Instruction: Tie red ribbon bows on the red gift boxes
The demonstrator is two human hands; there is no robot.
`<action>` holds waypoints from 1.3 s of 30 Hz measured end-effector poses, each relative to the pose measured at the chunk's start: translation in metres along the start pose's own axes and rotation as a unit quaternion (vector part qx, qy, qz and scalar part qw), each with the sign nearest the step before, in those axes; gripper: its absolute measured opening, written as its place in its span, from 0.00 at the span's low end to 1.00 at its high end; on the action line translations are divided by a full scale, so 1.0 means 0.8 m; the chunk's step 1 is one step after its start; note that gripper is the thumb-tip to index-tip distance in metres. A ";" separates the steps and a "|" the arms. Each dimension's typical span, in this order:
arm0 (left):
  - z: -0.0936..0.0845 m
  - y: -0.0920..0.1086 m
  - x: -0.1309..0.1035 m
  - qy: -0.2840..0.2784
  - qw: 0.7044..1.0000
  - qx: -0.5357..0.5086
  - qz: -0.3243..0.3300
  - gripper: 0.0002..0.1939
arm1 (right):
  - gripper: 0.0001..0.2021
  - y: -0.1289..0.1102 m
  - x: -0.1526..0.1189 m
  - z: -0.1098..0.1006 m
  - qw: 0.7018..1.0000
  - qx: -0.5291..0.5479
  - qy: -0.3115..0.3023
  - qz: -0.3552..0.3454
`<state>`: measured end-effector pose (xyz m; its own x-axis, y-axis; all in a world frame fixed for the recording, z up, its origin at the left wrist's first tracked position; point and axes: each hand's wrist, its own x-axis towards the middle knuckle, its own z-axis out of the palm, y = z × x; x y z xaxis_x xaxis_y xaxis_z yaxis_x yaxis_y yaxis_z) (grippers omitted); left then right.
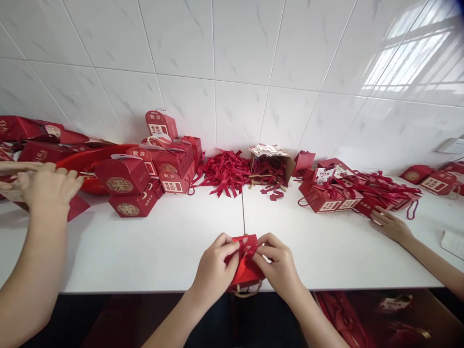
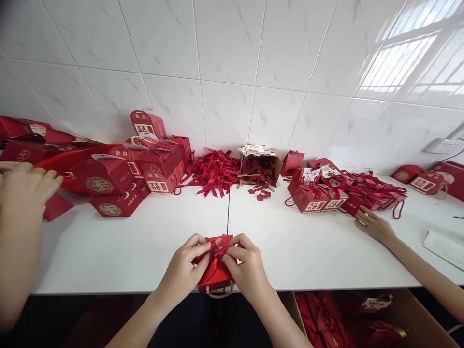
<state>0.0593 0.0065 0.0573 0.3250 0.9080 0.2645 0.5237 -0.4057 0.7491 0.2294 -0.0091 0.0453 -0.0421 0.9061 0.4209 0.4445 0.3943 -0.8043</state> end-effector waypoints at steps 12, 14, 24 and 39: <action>0.013 -0.023 -0.010 0.000 0.988 0.063 0.142 0.19 | 0.05 -0.005 0.017 -0.002 0.975 0.091 -0.136 0.152; 0.003 -0.024 -0.004 -0.058 0.985 0.034 0.159 0.18 | 0.04 -0.004 0.021 -0.009 0.971 0.078 -0.172 0.145; -0.011 -0.035 0.018 -0.099 0.988 -0.028 0.115 0.12 | 0.04 -0.003 0.026 -0.009 0.975 0.028 -0.202 0.091; -0.037 -0.040 0.010 -0.118 0.990 -0.049 0.061 0.13 | 0.05 0.019 0.012 -0.021 0.992 -0.072 -0.098 0.020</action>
<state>0.0222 0.0298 0.0533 0.5619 0.7986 0.2155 0.3937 -0.4874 0.7794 0.2509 0.0030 0.0446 -0.1879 0.9389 0.2884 0.5725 0.3433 -0.7446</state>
